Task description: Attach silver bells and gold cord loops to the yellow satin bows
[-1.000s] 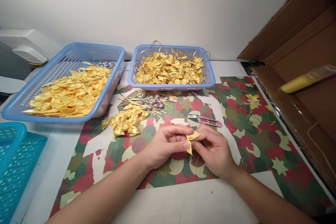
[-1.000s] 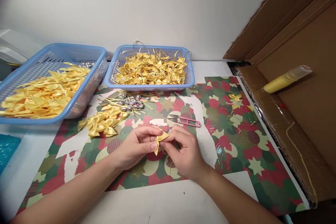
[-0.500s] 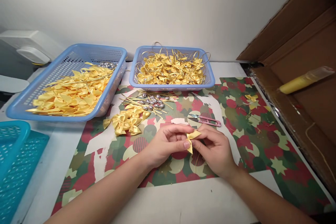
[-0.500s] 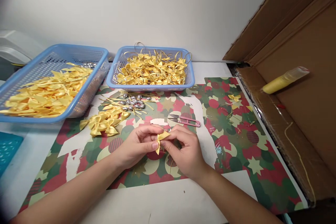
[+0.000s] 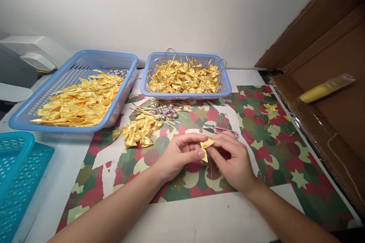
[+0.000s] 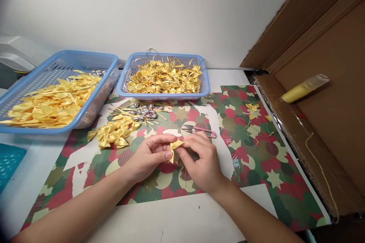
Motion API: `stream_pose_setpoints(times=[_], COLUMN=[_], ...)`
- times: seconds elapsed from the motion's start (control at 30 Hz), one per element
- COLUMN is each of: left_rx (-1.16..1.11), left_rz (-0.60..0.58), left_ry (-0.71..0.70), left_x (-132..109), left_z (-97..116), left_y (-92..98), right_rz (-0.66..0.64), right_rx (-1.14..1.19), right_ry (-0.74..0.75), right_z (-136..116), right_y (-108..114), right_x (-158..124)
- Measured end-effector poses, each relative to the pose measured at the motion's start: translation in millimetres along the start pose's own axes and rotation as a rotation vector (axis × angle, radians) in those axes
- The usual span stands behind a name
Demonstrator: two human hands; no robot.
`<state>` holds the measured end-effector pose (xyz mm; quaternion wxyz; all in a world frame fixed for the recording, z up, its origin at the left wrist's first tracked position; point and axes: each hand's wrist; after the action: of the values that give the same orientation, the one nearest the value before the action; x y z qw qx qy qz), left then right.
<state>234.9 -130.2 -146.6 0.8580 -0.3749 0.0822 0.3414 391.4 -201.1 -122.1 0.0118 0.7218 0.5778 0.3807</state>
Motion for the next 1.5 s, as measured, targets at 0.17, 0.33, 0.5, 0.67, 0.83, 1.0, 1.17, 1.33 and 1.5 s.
stream_pose_setpoints(times=[0.17, 0.33, 0.5, 0.67, 0.83, 1.0, 1.17, 1.33, 1.5], left_rx=[0.134, 0.286, 0.667, 1.056, 1.264, 1.357, 1.664, 1.939, 1.981], left_rz=[0.021, -0.110, -0.132, 0.029, 0.119, 0.205, 0.571, 0.790, 0.825], left_ry=[-0.024, 0.056, 0.037, -0.118, -0.233, -0.290, -0.282, -0.263, -0.185], left_x=[-3, -9, -14, -14, -15, -17, -20, -15, -8], left_z=[5, 19, 34, 45, 51, 59, 78, 89, 87], left_y=[-3.3, -6.8, -4.9, 5.5, 6.4, 5.0, 21.4, 36.9, 42.8], right_rz=[0.013, -0.165, -0.058, 0.171, 0.161, 0.076, 0.069, 0.156, 0.067], right_rx=[-0.198, -0.136, 0.144, 0.510, 0.555, 0.458, 0.391, 0.457, 0.474], right_ry=[0.180, 0.207, 0.170, 0.096, 0.108, 0.015, -0.132, -0.287, -0.377], right_z=[-5, -4, -1, -4, -4, -3, -1, 1, 0], right_y=[12, 10, 13, 28, 31, 19, 8, 3, 0], right_x=[2, 0, -3, -1, 0, -2, -7, -9, -8])
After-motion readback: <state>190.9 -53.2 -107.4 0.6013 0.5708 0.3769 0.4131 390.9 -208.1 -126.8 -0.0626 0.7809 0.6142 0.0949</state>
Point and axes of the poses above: each hand's wrist, its own x-axis towards the middle knuckle, its own y-axis out of the back of the hand, z = x × y, and after that the axes turned 12 degrees about y, right-handed
